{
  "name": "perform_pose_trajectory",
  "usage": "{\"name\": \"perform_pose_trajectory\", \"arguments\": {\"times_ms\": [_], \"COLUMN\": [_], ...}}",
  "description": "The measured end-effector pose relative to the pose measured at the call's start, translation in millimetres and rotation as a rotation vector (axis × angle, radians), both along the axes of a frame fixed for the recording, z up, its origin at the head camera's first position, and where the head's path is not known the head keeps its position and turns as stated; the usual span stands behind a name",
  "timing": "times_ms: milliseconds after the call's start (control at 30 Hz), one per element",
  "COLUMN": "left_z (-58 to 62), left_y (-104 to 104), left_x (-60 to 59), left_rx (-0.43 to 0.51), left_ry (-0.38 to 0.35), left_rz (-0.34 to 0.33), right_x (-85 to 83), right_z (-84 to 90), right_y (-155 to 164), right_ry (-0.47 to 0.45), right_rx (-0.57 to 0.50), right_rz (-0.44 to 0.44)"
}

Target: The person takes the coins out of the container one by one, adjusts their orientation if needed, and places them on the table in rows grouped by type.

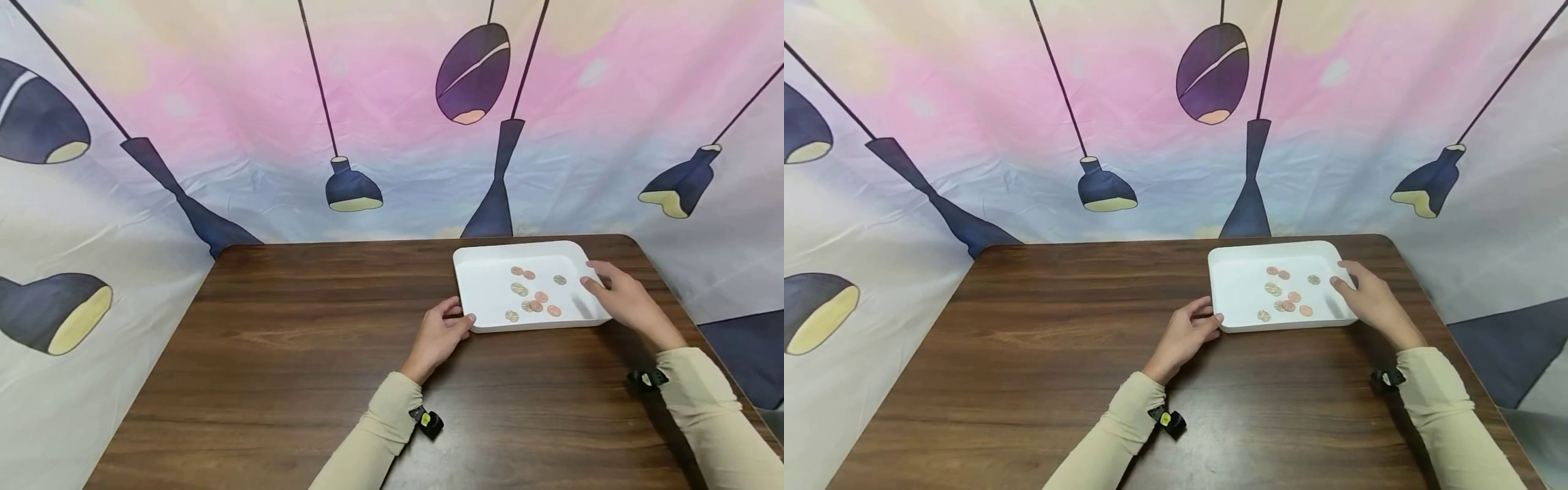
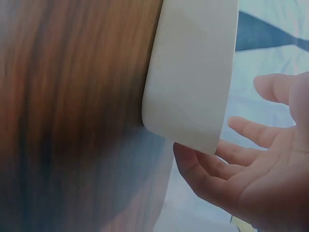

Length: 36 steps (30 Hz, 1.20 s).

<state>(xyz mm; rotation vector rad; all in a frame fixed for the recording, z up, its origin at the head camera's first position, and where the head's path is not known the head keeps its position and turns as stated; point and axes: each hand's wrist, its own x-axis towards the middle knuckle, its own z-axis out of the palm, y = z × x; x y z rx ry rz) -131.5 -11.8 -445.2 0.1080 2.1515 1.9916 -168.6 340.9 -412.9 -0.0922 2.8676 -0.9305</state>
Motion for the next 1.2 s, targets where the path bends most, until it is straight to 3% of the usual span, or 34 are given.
{"name": "perform_pose_trajectory", "arguments": {"times_ms": [200, 367, 500, 633, 900, 1200], "left_z": [-0.7, -4.2, -4.2, -3.5, -3.3, -0.8], "left_y": [-13.1, -26.8, -36.0, -46.8, -75.7, -107.1], "left_x": [-4.0, -10.6, -14.5, -15.7, -17.0, -18.0], "left_rx": [-0.102, -0.072, -0.028, -0.044, -0.074, -0.111], "left_ry": [0.039, 0.003, -0.021, -0.017, -0.005, 0.0], "left_rz": [0.025, 0.086, 0.115, 0.127, 0.143, 0.174], "right_x": [4.0, 4.2, 3.1, 2.8, 4.8, -2.5], "right_z": [-4.2, -8.9, -14.3, -21.3, -29.8, -30.4], "right_y": [-14.6, -19.6, -17.3, -17.5, -38.4, -70.9], "right_ry": [0.027, 0.045, -0.001, -0.076, -0.169, -0.183], "right_rx": [-0.037, -0.183, -0.305, -0.368, -0.557, -0.615], "right_rz": [0.024, 0.029, -0.011, -0.042, 0.01, 0.024]}}
